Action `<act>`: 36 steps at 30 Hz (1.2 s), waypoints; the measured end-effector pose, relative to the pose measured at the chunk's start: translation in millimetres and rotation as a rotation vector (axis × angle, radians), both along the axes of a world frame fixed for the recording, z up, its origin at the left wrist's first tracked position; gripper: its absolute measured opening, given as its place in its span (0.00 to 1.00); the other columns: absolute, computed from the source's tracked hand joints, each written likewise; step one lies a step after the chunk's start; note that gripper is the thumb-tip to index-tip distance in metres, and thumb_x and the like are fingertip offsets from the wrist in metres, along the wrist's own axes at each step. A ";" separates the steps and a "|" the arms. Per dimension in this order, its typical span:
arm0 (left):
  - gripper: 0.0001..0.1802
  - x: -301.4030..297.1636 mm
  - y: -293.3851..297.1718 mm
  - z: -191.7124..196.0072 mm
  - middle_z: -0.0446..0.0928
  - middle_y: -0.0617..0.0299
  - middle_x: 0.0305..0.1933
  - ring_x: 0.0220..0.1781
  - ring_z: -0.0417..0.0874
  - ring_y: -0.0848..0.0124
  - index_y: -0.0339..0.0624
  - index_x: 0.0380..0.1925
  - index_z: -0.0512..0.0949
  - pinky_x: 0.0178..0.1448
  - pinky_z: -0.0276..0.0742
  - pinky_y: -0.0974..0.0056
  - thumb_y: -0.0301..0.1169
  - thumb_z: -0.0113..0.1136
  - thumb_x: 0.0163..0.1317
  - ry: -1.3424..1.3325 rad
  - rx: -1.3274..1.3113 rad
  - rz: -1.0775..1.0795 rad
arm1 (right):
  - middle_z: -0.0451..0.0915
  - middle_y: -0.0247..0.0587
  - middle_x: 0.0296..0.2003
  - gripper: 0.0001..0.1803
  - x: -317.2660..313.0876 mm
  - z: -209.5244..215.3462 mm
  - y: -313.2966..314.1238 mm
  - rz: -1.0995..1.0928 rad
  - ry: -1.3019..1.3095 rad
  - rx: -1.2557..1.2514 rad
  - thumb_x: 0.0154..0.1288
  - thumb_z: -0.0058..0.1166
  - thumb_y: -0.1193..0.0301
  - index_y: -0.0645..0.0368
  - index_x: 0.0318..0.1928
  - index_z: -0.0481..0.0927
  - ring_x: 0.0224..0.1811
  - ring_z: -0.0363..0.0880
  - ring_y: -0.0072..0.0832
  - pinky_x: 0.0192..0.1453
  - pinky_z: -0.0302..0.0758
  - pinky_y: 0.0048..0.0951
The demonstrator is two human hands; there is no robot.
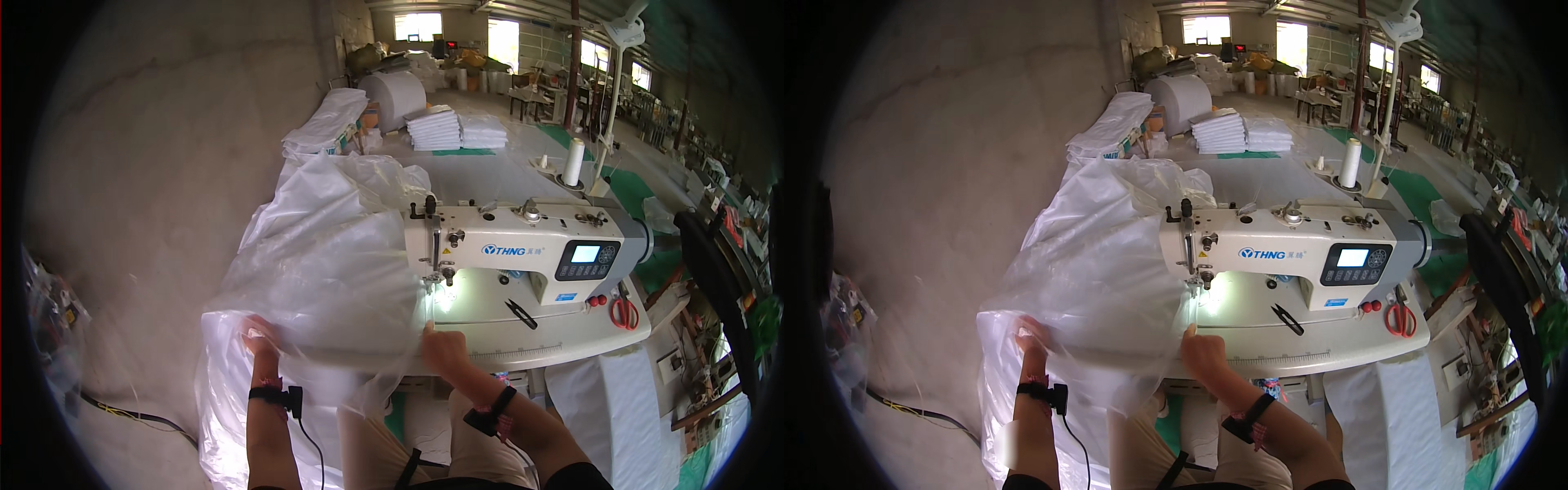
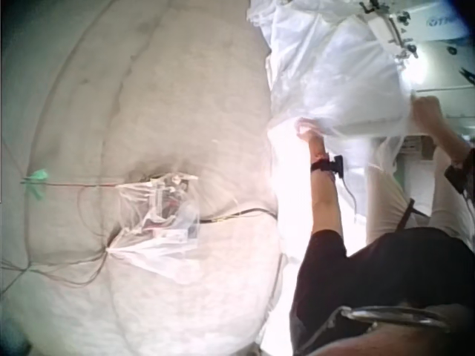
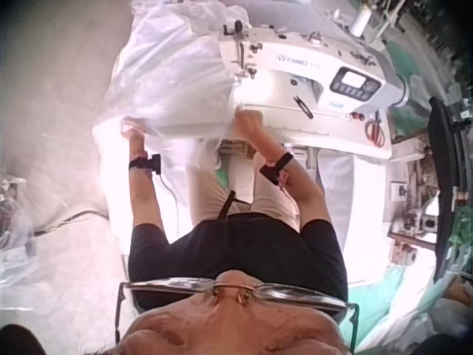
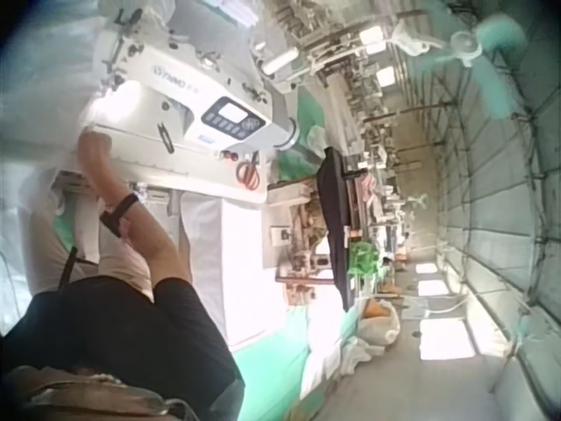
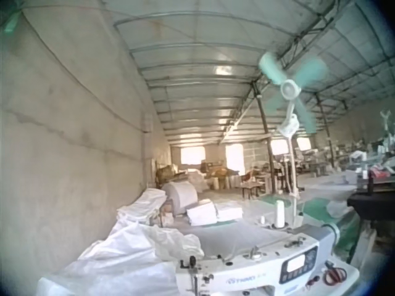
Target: Sewing large white plastic sheets using an industrial sewing machine.
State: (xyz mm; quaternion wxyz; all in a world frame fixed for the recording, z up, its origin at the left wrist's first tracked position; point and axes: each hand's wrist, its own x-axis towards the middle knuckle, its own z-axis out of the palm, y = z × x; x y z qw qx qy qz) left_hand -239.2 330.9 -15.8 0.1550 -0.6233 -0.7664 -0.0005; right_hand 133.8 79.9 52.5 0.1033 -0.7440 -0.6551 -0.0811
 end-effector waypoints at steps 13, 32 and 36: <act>0.28 -33.3 -96.0 145.0 0.78 0.46 0.46 0.44 0.83 0.62 0.35 0.51 0.73 0.44 0.79 0.61 0.48 0.50 0.61 -1.088 -0.328 -0.693 | 0.78 0.34 0.16 0.26 5.4 -7.6 14.1 -0.016 -0.089 0.123 0.53 0.48 0.71 0.75 0.52 0.71 0.16 0.79 0.27 0.18 0.70 0.31; 0.06 -13.7 95.0 48.5 0.79 0.58 0.34 0.32 0.79 0.70 0.33 0.34 0.73 0.36 0.75 0.68 0.24 0.53 0.58 -1.408 0.127 -0.459 | 0.76 0.41 0.17 0.11 2.4 -1.0 15.2 -0.053 0.146 0.352 0.56 0.50 0.73 0.60 0.40 0.76 0.17 0.75 0.38 0.22 0.70 0.39; 0.13 -8.2 90.4 48.7 0.79 0.54 0.38 0.41 0.81 0.63 0.30 0.42 0.74 0.45 0.76 0.62 0.21 0.49 0.57 -1.407 0.047 -0.577 | 0.76 0.44 0.18 0.08 -0.2 2.4 13.0 -0.111 0.214 0.388 0.58 0.50 0.72 0.60 0.38 0.75 0.17 0.75 0.42 0.22 0.70 0.41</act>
